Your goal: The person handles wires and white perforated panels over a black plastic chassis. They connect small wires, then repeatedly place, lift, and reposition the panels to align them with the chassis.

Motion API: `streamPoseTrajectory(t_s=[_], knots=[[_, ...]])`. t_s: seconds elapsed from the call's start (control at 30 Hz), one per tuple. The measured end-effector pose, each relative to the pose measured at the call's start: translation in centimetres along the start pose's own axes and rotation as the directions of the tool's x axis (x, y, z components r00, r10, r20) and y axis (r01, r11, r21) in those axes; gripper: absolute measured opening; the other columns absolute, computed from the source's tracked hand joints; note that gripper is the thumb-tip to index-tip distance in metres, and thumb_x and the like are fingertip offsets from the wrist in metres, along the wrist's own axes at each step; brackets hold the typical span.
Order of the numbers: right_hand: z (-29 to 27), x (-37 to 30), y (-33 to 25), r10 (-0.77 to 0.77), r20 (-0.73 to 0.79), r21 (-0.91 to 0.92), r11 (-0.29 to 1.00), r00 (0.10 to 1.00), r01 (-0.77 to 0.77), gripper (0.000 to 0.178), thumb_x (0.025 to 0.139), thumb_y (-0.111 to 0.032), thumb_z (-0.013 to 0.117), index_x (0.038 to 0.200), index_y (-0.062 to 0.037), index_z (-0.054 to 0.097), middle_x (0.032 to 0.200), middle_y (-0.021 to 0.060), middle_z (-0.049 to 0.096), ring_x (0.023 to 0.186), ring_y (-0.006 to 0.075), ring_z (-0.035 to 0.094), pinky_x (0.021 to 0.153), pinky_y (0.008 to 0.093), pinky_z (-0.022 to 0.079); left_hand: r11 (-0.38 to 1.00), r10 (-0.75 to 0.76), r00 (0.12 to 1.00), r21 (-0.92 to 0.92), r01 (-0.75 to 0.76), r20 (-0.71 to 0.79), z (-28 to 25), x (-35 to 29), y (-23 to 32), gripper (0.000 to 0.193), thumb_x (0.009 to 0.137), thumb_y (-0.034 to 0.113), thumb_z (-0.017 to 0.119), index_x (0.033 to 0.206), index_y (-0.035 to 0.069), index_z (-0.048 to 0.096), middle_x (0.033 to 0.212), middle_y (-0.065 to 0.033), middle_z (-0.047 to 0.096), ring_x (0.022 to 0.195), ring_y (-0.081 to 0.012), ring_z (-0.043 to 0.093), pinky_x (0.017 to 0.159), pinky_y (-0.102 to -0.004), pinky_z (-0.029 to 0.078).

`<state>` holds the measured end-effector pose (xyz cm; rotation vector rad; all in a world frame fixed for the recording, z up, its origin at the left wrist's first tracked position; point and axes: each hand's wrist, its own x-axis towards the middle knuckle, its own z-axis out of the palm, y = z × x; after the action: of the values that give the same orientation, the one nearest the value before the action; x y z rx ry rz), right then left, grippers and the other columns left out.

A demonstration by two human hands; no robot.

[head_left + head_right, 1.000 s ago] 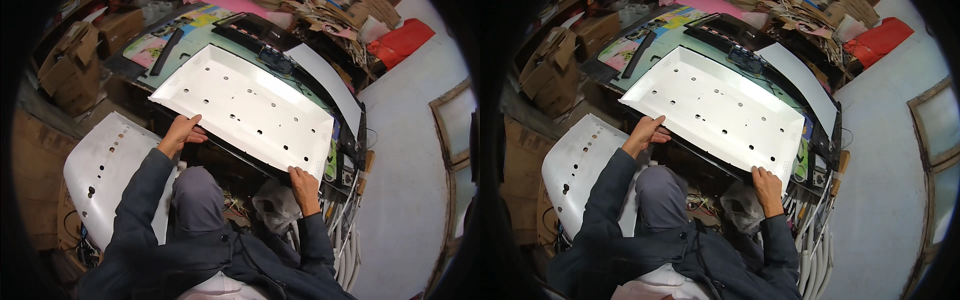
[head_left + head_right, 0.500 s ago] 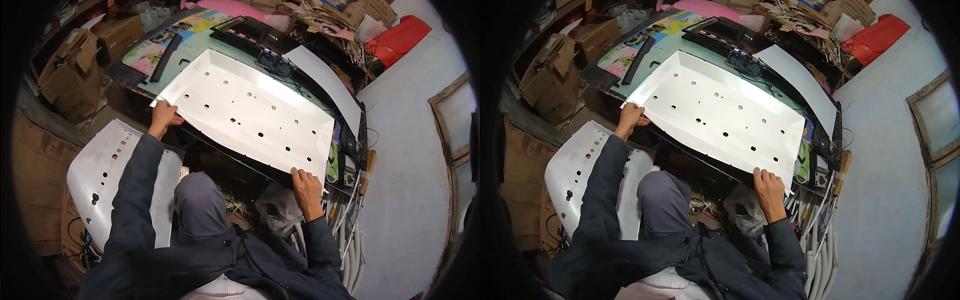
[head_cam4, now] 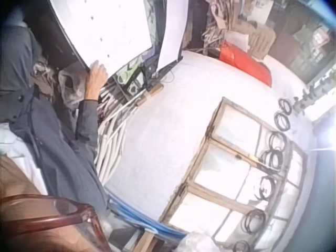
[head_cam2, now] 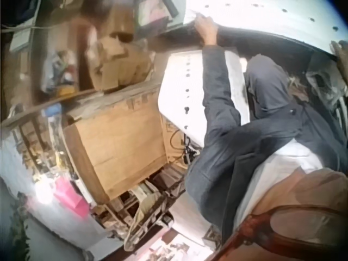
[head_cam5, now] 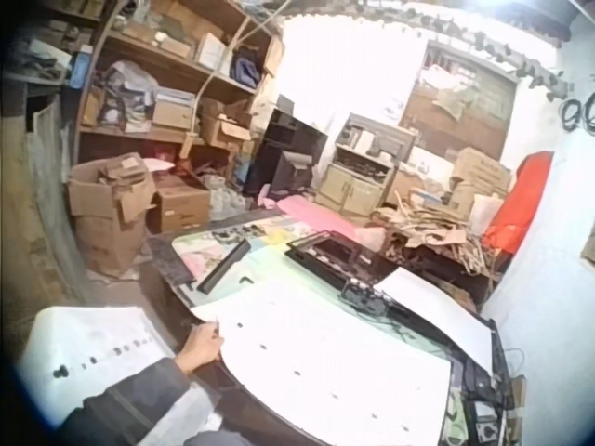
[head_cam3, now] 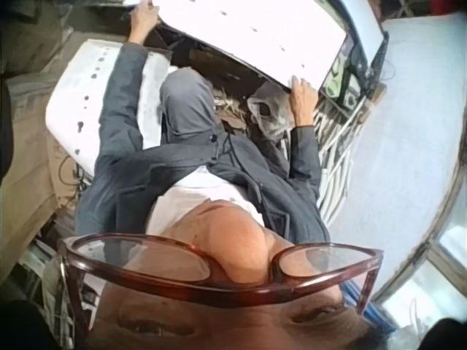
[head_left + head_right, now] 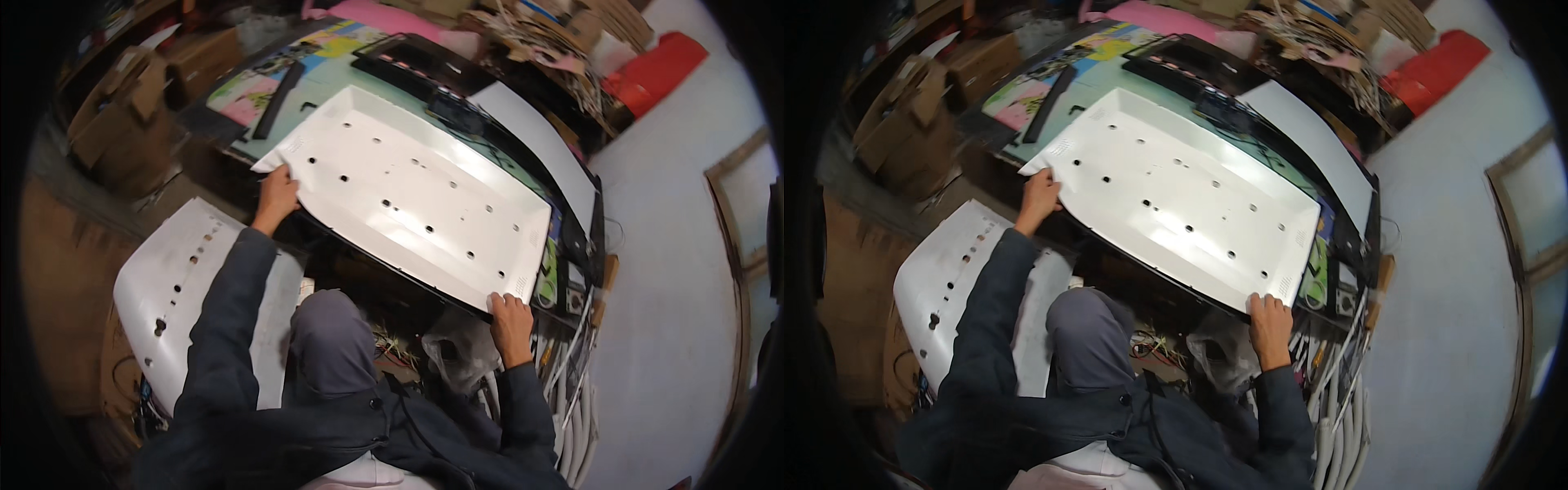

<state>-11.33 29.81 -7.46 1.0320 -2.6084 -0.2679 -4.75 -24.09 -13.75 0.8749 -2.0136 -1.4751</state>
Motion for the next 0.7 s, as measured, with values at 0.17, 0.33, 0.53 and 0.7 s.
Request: streamPoseTrajectory(t_s=[0.17, 0.33, 0.53, 0.7], knots=[[1.2, 0.4, 0.8, 0.005, -0.030, -0.016, 1.000, 1.000, -0.006, 0.014, 0.083, -0.010, 0.059, 0.097, -0.0096, 0.062, 0.081, 0.0073, 0.062, 0.079, 0.0278, 0.066, 0.067, 0.0411, 0.051, 0.996, -0.084, 0.992, 0.007, 0.084, 0.095, -1.2, 2.1, -2.9, 0.022, 0.092, 0.006, 0.056, 0.112, -0.001, 0.063, 0.088, -0.0116, 0.071, 0.061, -0.0176, 0.068, 0.051, -0.0304, 0.059], [0.3, 0.3, 0.2, 0.037, -0.157, -0.050, 0.998, 0.987, -0.046, 0.022, 0.081, -0.010, 0.061, 0.102, -0.0058, 0.064, 0.081, 0.0057, 0.061, 0.078, 0.0241, 0.065, 0.068, 0.0360, 0.051, 0.995, -0.091, 0.993, 0.035, 0.088, 0.070, -0.7, 2.8, -2.8, 0.021, 0.092, 0.005, 0.055, 0.107, -0.007, 0.064, 0.084, -0.0139, 0.070, 0.060, -0.0206, 0.069, 0.048, -0.0323, 0.059], [0.2, -0.4, 0.2, 0.075, -0.120, -0.020, 0.997, 0.990, -0.078, 0.021, 0.081, -0.010, 0.062, 0.101, -0.0071, 0.064, 0.081, 0.0057, 0.061, 0.078, 0.0239, 0.065, 0.066, 0.0361, 0.052, 0.993, -0.108, 0.991, 0.053, 0.104, 0.081, -0.7, 2.9, -3.0, 0.017, 0.092, 0.006, 0.057, 0.100, -0.007, 0.062, 0.085, -0.0145, 0.069, 0.063, -0.0201, 0.070, 0.049, -0.0320, 0.059], [1.2, -0.6, 0.1, 0.095, -0.081, 0.016, 0.995, 0.992, -0.094, 0.018, 0.081, -0.009, 0.063, 0.098, -0.0084, 0.064, 0.081, 0.0062, 0.061, 0.079, 0.0248, 0.065, 0.066, 0.0371, 0.052, 0.992, -0.114, 0.992, 0.064, 0.110, 0.058, -0.9, 2.3, -2.2, 0.017, 0.092, 0.007, 0.058, 0.099, -0.007, 0.061, 0.080, -0.0150, 0.069, 0.055, -0.0201, 0.068, 0.045, -0.0313, 0.056]])
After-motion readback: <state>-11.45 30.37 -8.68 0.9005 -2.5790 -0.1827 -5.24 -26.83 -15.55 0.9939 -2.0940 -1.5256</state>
